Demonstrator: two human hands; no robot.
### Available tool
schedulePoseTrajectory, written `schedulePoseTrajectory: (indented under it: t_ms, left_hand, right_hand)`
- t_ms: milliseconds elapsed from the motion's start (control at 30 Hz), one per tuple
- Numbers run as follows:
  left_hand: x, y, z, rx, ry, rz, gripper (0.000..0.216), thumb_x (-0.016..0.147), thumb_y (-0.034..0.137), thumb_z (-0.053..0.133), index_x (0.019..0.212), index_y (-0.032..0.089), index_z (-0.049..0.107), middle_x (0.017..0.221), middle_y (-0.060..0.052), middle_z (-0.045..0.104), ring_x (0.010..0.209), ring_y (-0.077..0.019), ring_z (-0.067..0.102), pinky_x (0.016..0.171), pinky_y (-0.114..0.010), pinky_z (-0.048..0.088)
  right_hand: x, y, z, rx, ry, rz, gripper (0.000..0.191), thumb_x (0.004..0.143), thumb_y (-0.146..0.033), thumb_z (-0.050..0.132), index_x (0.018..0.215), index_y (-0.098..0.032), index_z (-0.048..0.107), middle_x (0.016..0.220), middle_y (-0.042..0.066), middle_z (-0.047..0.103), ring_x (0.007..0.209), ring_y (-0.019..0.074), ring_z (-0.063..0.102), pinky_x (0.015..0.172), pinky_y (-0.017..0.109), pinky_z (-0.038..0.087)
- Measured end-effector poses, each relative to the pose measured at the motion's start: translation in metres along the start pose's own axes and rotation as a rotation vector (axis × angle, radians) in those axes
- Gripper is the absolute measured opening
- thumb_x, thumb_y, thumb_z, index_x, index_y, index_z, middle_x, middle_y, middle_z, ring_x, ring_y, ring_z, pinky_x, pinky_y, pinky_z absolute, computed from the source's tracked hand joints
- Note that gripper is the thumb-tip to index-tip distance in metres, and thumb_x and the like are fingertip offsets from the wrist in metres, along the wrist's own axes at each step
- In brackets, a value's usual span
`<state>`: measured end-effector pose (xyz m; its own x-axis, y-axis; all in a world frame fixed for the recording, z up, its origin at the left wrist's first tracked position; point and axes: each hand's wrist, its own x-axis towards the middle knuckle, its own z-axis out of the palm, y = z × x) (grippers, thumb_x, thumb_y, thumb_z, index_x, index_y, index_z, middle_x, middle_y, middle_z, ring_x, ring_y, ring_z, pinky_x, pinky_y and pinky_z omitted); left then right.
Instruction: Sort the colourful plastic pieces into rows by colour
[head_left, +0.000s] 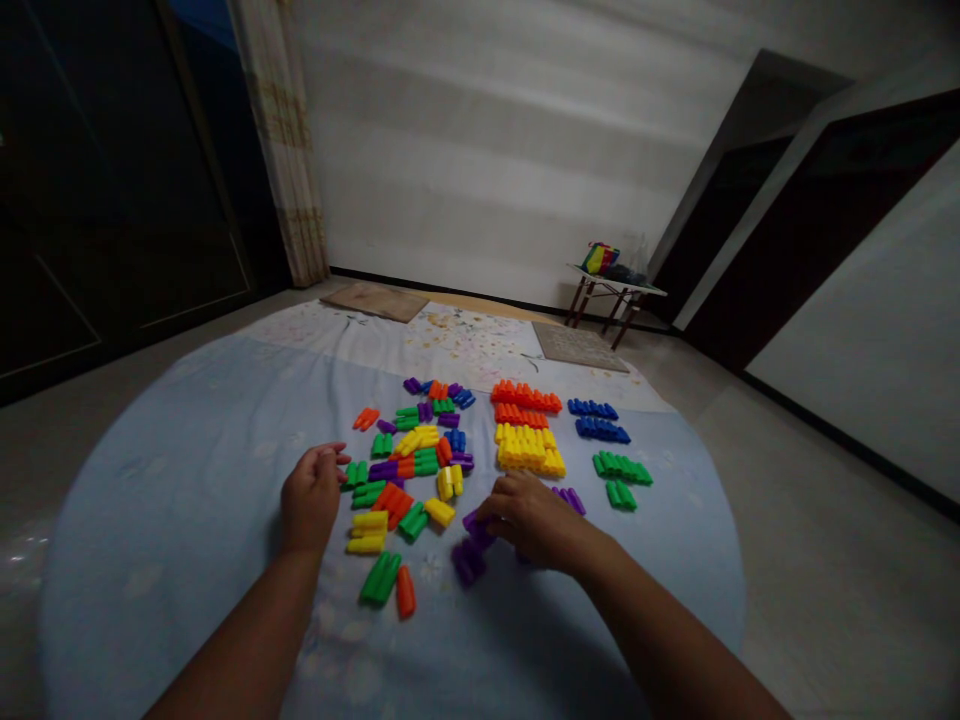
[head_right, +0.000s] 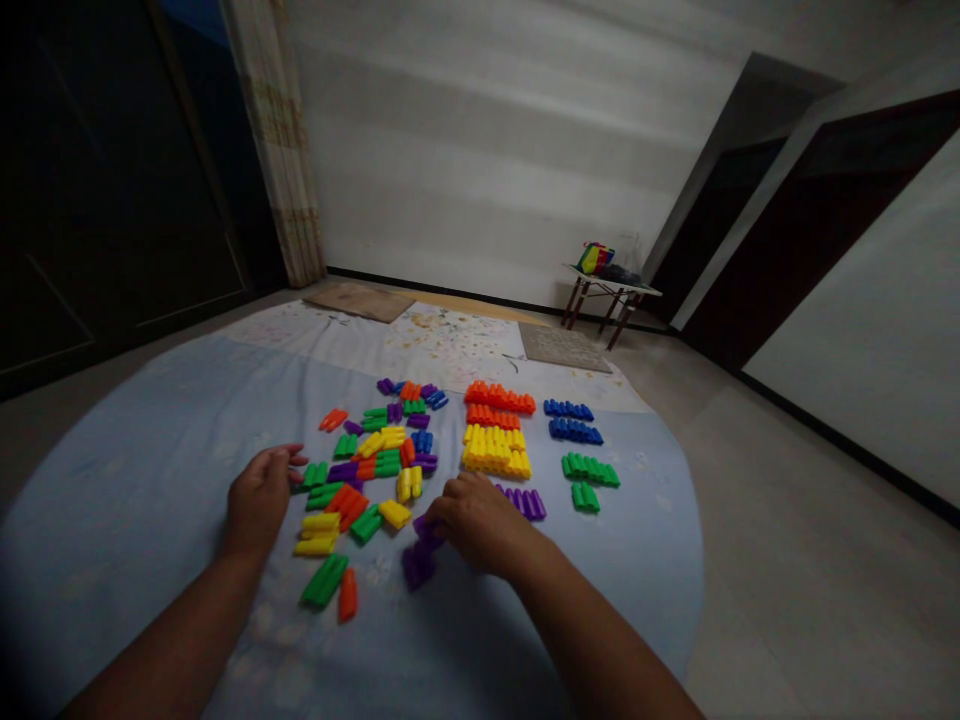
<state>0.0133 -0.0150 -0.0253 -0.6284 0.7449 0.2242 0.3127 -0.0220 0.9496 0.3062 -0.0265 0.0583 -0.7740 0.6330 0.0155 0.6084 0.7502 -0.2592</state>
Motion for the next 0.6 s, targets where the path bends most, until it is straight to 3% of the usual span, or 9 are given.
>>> schedulePoseTrajectory:
  t_ms: [233,333,467,600]
  left_hand:
    - [0.0,0.001,0.0,-0.007,0.002,0.001,0.03,0.079,0.04,0.04,0.089,0.019,0.059,0.073,0.0,0.059,0.059,-0.0125,0.053,0.056,-0.024,0.044]
    - [0.0,0.001,0.0,0.008,0.004,0.005,0.03,0.078,0.039,0.039,0.089,0.019,0.059,0.074,0.0,0.06,0.059,-0.0125,0.053,0.056,-0.025,0.045]
    - [0.0,0.002,0.0,0.02,0.004,0.01,0.03,0.079,0.039,0.039,0.089,0.019,0.059,0.073,0.0,0.06,0.06,-0.013,0.053,0.058,-0.025,0.045]
    - [-0.001,0.004,-0.001,0.008,0.002,0.011,0.029,0.079,0.038,0.039,0.089,0.019,0.059,0.074,0.0,0.059,0.06,-0.0129,0.053,0.058,-0.026,0.045]
  right_hand:
    - [-0.009,0.013,0.007,-0.074,-0.118,-0.009,0.017,0.085,-0.023,0.055,0.097,-0.026,0.067,0.093,0.004,0.06,0.092,0.0185,0.051,0.081,0.033,0.032]
    - [-0.009,0.007,0.008,-0.063,-0.07,0.037,0.018,0.084,-0.029,0.057,0.1,-0.026,0.065,0.095,0.004,0.06,0.093,0.0194,0.051,0.081,0.033,0.033]
    - [-0.01,-0.002,0.013,-0.107,-0.037,0.111,0.034,0.077,-0.042,0.064,0.104,-0.021,0.062,0.099,0.008,0.059,0.095,0.0238,0.049,0.081,0.037,0.035]
    - [-0.015,-0.002,0.014,-0.086,-0.087,0.098,0.031,0.076,-0.031,0.065,0.105,-0.021,0.061,0.1,0.008,0.06,0.096,0.0238,0.049,0.084,0.039,0.034]
